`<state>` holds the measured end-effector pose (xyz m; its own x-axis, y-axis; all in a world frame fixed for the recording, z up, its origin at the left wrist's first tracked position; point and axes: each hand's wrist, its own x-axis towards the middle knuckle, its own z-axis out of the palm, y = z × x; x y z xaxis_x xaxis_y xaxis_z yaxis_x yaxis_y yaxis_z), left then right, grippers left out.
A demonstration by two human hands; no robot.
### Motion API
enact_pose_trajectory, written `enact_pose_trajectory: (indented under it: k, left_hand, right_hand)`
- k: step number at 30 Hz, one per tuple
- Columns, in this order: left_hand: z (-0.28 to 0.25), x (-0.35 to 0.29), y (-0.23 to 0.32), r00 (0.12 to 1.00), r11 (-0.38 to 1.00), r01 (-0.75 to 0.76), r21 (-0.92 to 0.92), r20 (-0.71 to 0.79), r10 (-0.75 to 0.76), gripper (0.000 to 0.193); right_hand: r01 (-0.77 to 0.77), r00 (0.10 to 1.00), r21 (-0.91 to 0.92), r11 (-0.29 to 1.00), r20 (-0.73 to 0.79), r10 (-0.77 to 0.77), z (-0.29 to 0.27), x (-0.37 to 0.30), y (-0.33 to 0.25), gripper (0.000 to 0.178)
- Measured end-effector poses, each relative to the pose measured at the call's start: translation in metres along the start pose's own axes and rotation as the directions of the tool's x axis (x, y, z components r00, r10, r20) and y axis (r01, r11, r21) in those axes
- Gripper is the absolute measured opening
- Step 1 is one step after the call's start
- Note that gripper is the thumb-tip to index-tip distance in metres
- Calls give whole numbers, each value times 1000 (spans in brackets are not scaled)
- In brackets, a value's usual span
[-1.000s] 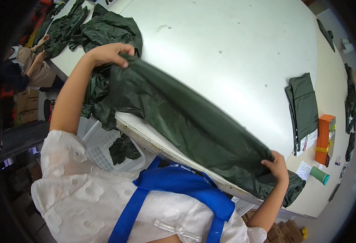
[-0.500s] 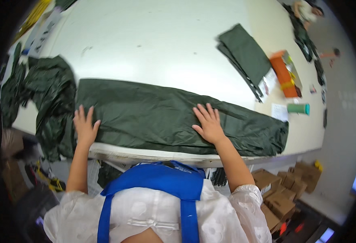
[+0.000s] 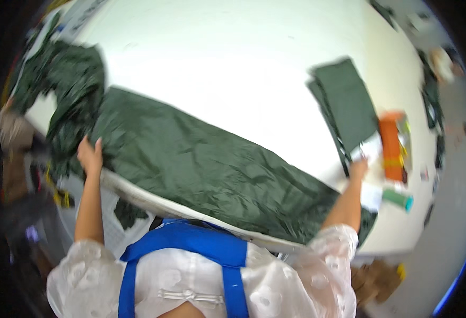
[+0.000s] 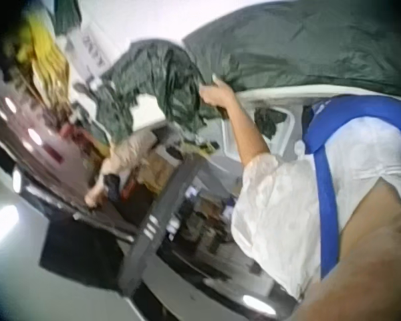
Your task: The person folds a green raincoat on a white table, smoothing and aligning the fabric, then folds it into a compact rectangle and places it into a branded plastic bag. The person handles the coat and bag by hand.
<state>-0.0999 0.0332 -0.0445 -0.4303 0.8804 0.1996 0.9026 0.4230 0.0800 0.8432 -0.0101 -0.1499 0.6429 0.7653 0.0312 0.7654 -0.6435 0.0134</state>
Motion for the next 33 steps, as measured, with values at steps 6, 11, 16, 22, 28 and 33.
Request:
enact_pose_trajectory:
  k: [6, 11, 16, 22, 28, 33]
  left_hand:
    - [5, 28, -20, 863, 946, 324, -9, 412, -292, 63]
    - [-10, 37, -18, 827, 949, 291, -118, 531, -188, 57]
    - [-33, 26, 3, 811, 958, 251, -136, 570, -132, 61]
    - [-25, 8, -4, 809, 902, 404, -153, 519, -275, 61]
    - [-46, -22, 3, 998, 899, -37, -436, 24, 52, 26]
    - [-55, -67, 35, 954, 831, -300, -468, -168, 249, 21]
  right_hand:
    - [176, 952, -142, 974, -226, -205, -58, 7, -32, 24]
    - [262, 965, 690, 675, -185, -185, -97, -22, -161, 23]
    - [271, 801, 848, 455, 63, -595, -151, -169, -379, 22]
    - [263, 309, 918, 296, 210, -927, -203, -329, -566, 20]
    - [9, 323, 961, 276, 259, -910, -205, -394, -640, 26]
    - [-43, 519, 947, 320, 294, -802, -173, -421, -649, 31]
